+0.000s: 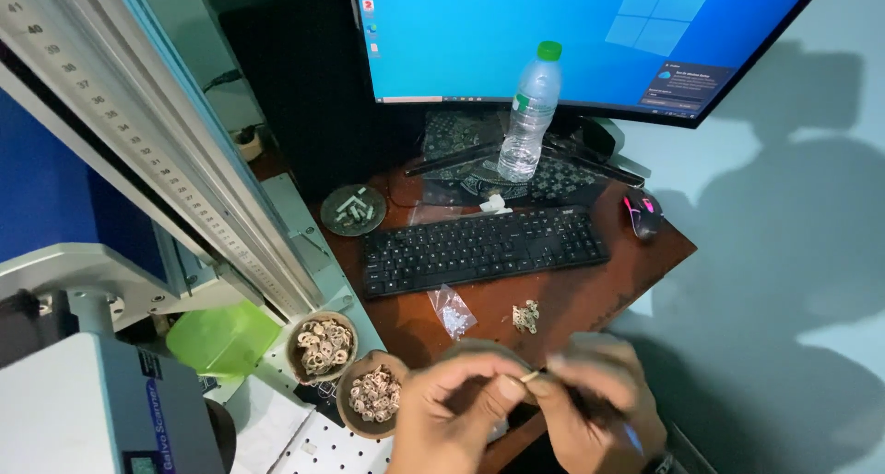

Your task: The person uses pliers to clean and adjust small metal jewelry components at a workshop desk.

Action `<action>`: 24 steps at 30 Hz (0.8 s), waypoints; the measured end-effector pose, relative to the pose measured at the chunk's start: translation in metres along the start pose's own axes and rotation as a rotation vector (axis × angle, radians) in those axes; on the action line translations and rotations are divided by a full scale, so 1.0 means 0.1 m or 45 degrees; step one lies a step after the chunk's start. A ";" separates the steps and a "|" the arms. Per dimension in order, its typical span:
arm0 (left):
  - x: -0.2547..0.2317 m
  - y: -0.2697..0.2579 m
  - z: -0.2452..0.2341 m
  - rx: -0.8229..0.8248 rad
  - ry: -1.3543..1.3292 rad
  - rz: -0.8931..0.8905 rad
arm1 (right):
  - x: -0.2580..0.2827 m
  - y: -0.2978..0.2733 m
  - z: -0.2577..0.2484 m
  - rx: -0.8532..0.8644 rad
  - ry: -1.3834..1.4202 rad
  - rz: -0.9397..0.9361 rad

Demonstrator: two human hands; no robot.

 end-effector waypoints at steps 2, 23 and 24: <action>0.01 0.04 -0.08 0.016 0.141 -0.049 | -0.15 0.08 0.17 0.237 0.100 0.279; -0.43 0.02 0.03 0.184 0.098 0.240 | -0.51 -0.43 0.43 0.552 1.273 1.747; -0.41 0.02 0.04 0.189 0.103 0.239 | -0.51 -0.41 0.44 0.547 1.278 1.747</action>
Point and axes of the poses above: each hand's wrist, its own y-axis towards the middle knuckle, its own z-axis out of the palm, x = y × z, the point moved 9 cm from there along y, towards the middle knuckle, and after that the axes turned 4 degrees about y, right-handed, at the moved point
